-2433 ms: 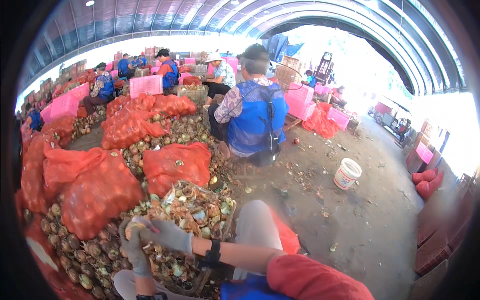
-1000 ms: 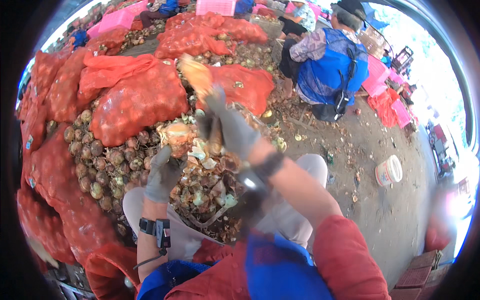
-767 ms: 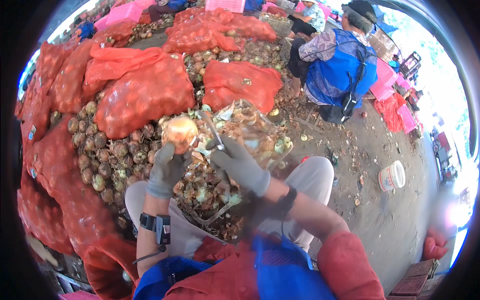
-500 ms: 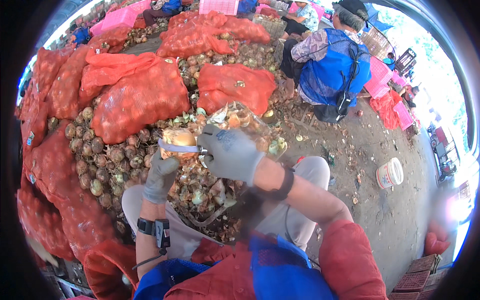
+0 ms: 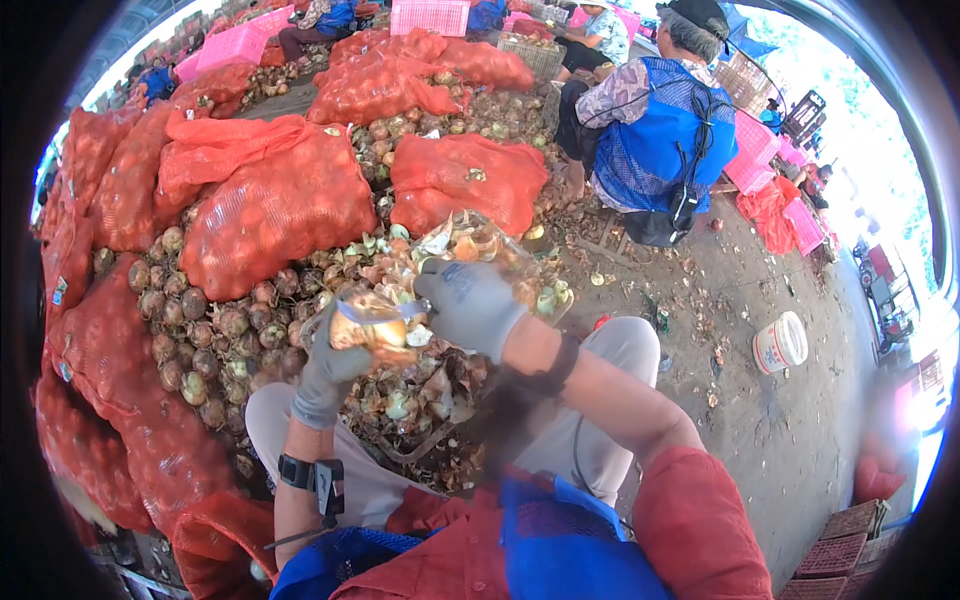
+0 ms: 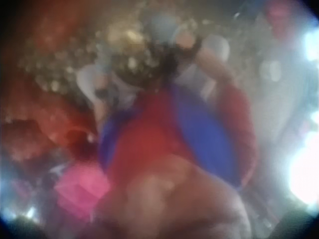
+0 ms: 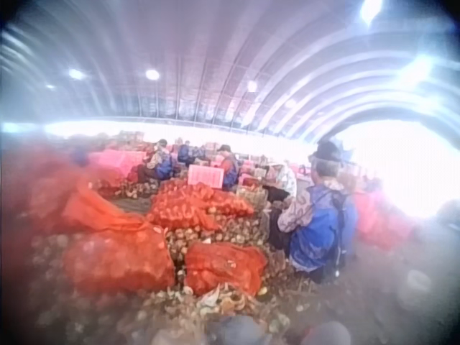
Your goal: The person picks up a bucket and sets it down, then opens a red mesh bag to retrieve onions and places them into a pink crate. They kemudian use a knife to peel the outer skin from several onions, placing the peeled onions in a crate and discarding the skins.
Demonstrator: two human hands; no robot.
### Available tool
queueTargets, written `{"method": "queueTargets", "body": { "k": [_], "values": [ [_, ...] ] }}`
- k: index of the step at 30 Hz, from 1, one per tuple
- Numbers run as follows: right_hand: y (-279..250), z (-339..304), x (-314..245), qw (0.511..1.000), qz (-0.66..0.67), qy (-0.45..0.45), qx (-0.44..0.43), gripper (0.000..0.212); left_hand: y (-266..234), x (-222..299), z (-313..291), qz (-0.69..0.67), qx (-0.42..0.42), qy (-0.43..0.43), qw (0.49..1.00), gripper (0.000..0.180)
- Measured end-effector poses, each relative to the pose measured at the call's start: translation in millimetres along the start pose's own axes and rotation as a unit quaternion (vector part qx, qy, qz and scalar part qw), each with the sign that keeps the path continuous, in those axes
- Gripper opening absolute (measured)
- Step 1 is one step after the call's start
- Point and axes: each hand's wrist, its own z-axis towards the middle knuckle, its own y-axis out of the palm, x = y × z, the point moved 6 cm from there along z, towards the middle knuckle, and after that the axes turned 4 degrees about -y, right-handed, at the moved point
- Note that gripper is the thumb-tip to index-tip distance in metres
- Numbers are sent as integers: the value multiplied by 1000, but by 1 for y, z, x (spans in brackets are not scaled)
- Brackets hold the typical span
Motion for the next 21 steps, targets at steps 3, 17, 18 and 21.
{"method": "queueTargets", "body": {
  "k": [3,17,18,21],
  "values": [
    [8,-16,1,998,-4,-34,46,28,11,11,3,-87,-11,25,996,81],
    [30,-25,5,988,56,130,-57,25,4,2,-8,91,-10,-37,995,77],
    [29,-26,1,988,57,134,-57,25,4,7,-7,80,-14,-19,996,76],
    [29,-23,-9,993,51,98,-28,25,12,19,-7,105,-20,4,994,74]
  ]
}}
